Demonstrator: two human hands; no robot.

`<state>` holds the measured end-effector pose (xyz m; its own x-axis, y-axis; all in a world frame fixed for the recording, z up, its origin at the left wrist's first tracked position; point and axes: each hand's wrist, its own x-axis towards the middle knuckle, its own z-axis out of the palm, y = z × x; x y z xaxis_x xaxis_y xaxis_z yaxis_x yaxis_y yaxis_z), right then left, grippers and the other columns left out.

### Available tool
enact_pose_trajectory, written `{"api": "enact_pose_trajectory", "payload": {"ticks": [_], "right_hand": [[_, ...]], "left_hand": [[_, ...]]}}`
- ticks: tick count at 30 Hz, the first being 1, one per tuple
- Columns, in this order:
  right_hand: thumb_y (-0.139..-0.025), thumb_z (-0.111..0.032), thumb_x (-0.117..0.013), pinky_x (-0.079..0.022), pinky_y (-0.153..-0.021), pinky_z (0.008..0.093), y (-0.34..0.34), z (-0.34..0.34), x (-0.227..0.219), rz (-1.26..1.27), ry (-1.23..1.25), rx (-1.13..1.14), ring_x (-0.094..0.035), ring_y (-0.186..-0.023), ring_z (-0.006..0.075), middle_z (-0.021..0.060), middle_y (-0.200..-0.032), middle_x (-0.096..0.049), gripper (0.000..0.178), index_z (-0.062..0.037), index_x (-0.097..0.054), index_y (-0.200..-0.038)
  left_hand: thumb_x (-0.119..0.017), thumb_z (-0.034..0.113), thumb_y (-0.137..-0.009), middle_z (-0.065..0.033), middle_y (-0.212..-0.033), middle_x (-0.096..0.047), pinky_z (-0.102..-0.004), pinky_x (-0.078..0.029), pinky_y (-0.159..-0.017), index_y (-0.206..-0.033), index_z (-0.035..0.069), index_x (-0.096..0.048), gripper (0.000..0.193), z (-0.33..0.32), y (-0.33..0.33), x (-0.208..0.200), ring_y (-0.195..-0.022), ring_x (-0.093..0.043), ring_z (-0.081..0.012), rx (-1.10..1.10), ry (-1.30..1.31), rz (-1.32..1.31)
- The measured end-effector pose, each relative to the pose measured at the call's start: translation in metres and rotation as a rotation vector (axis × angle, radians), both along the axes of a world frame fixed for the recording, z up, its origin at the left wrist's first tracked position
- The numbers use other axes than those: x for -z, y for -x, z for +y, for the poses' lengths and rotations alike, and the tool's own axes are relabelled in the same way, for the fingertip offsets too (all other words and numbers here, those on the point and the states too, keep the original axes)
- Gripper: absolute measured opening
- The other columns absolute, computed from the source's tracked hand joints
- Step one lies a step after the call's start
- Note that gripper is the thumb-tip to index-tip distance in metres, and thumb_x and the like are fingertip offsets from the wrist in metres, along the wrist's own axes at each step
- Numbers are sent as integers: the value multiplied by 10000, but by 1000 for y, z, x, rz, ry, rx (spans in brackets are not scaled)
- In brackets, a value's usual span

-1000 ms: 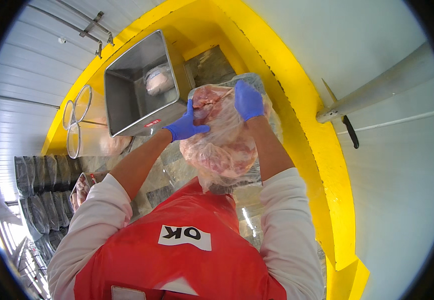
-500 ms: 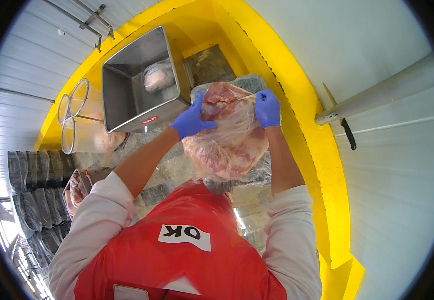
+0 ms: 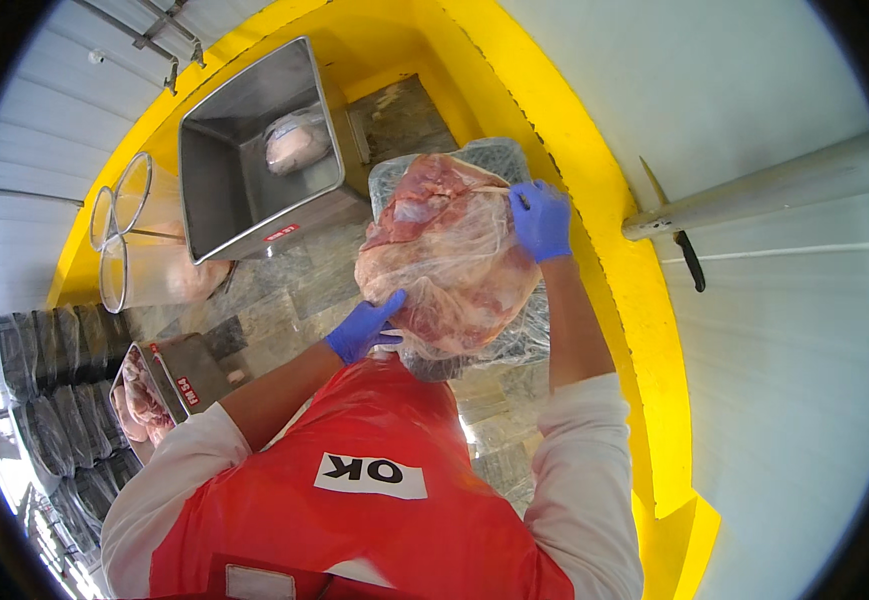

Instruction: The person handles a large piece of raw meat, removes it from a plastic bag, and uses a knife to cut it into smaller pieces on a yellow countertop.

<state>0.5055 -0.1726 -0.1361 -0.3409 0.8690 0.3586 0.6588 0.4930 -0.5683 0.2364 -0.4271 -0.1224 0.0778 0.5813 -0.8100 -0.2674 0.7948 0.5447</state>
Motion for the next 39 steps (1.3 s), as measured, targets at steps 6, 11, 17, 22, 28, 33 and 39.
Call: {"api": "enact_pose_trajectory", "payload": {"ticks": [6,11,17,22,28,33,39], "right_hand": [[-947,-235,-712,-545,-824,450,-7,30,37,131,57,93,-686,-894,359,169,-947,-721,163,-81,-727,-998],[-982,-249,-688,-538,-821,422,-15,18,30,235,375,282,-693,-895,350,186,-971,-728,205,-56,-691,-1051],[-977,-196,-670,-538,-772,405,-19,-26,21,281,322,543,-708,-834,295,188,-941,-736,154,-63,-698,-1048],[-992,-132,-654,-495,-692,301,2,-102,6,747,457,573,-635,-739,147,66,-838,-693,104,-34,-685,-1004],[-1006,-86,-640,-412,-607,235,1,-139,25,1561,661,642,-510,-666,64,-15,-786,-601,67,-69,-645,-942],[-1015,-107,-638,-427,-636,236,-24,-154,65,1970,770,480,-534,-698,80,3,-865,-648,54,-98,-640,-962],[-1053,-272,-598,-501,-872,417,-22,-171,63,2149,893,615,-636,-963,202,3,-969,-710,153,-143,-677,-1063]], "left_hand": [[-754,499,-959,-66,-1179,-721,-390,-602,-839,-1363,71,-632,601,10,-15,14,-990,-708,-205,-215,-100,118],[-810,444,-920,-87,-1167,-728,-328,-597,-789,-1292,7,-669,591,46,25,29,-979,-717,-192,-121,-236,287],[-809,472,-909,-153,-1269,-710,-359,-566,-937,-1361,-45,-632,709,123,73,37,-1104,-697,-230,-62,-398,494],[-774,530,-918,-196,-1337,-685,-382,-511,-1048,-1418,-59,-581,797,181,91,31,-1200,-667,-269,137,-477,608],[-662,623,-951,-293,-1413,-620,-432,-456,-1117,-1509,-73,-464,914,198,74,38,-1327,-599,-403,233,-547,870],[-614,643,-968,-326,-1501,-534,-431,-399,-1174,-1548,-70,-413,941,205,59,28,-1425,-512,-420,292,-503,985],[-606,664,-962,-319,-1526,-512,-431,-385,-1189,-1561,-62,-400,963,206,68,31,-1444,-495,-408,294,-503,936]]}}
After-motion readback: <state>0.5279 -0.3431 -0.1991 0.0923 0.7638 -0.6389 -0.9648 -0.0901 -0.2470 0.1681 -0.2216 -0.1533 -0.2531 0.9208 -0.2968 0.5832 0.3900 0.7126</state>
